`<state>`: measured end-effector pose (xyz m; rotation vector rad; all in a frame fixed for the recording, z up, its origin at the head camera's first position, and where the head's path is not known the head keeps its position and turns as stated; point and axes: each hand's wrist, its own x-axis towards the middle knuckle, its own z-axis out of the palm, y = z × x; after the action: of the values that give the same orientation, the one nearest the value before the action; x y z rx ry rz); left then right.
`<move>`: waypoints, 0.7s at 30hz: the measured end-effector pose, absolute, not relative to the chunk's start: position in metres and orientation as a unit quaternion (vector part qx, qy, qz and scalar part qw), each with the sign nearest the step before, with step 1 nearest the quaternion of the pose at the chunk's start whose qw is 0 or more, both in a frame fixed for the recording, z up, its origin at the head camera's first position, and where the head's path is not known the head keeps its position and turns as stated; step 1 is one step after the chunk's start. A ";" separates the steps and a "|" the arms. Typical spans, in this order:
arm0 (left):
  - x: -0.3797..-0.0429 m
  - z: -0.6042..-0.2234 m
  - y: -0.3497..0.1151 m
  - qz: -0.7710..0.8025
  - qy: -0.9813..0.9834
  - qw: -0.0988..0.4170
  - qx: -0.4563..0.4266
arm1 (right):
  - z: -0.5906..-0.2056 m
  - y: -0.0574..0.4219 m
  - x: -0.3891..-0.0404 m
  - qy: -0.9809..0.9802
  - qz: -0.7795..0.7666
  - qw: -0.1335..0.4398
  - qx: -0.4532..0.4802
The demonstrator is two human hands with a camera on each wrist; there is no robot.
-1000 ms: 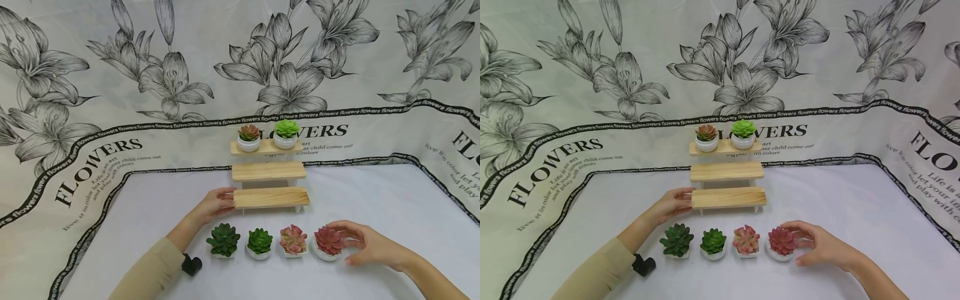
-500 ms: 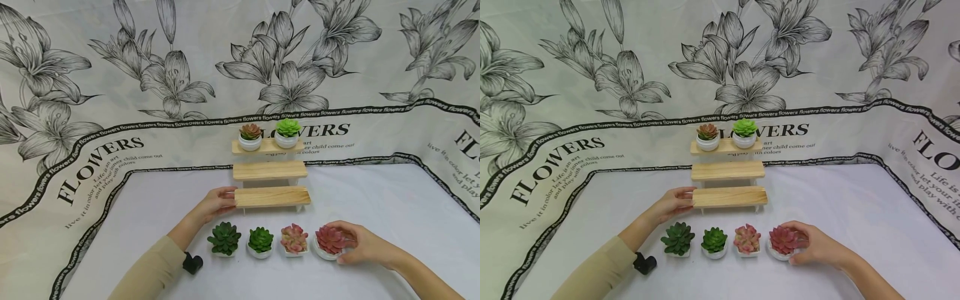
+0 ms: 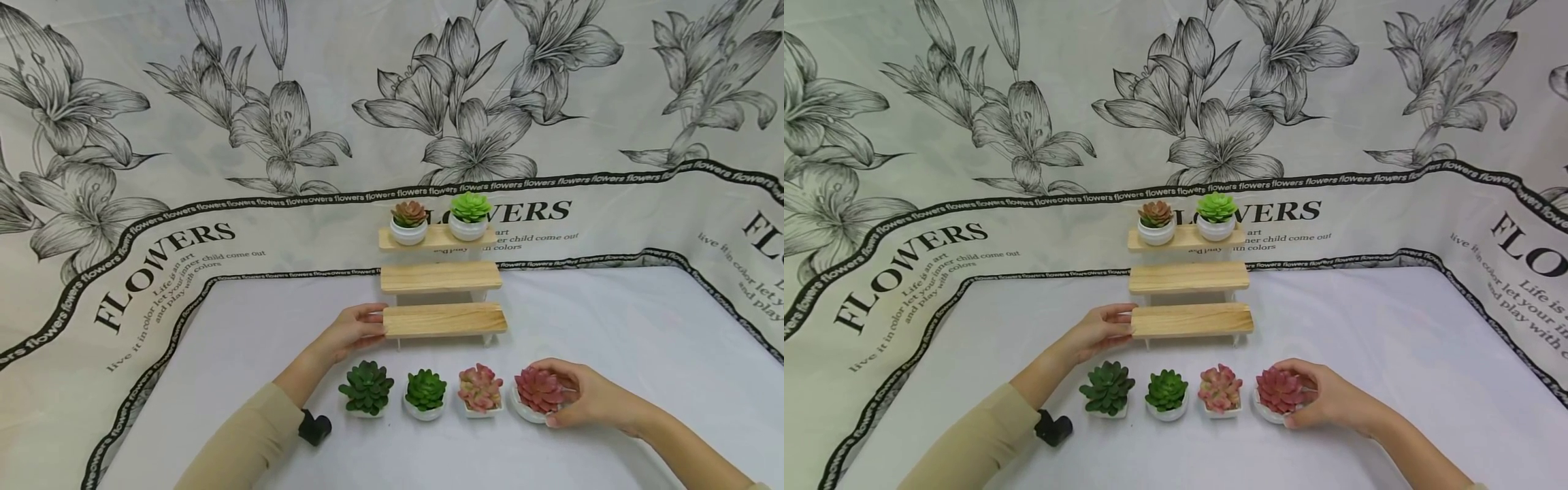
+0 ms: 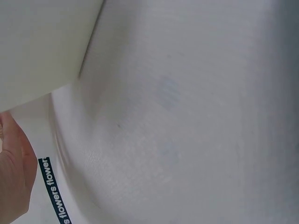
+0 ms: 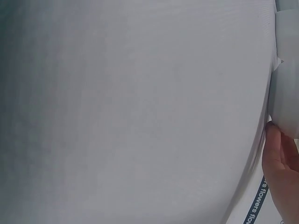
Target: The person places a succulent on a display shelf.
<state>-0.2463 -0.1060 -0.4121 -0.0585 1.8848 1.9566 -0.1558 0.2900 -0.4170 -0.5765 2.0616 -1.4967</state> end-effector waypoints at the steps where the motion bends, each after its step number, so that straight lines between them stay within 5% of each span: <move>1: -0.247 -0.412 -0.106 0.704 0.678 0.210 -0.022 | -0.417 0.290 -0.156 0.761 -0.554 0.263 -0.210; 21: -0.247 -0.416 -0.105 0.705 0.679 0.203 -0.020 | -0.404 0.293 -0.158 0.758 -0.583 0.242 -0.164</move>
<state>-0.2472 -0.1050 -0.4157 -0.0550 1.8958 1.9687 -0.1585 0.2926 -0.4039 -0.4471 2.0725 -1.5926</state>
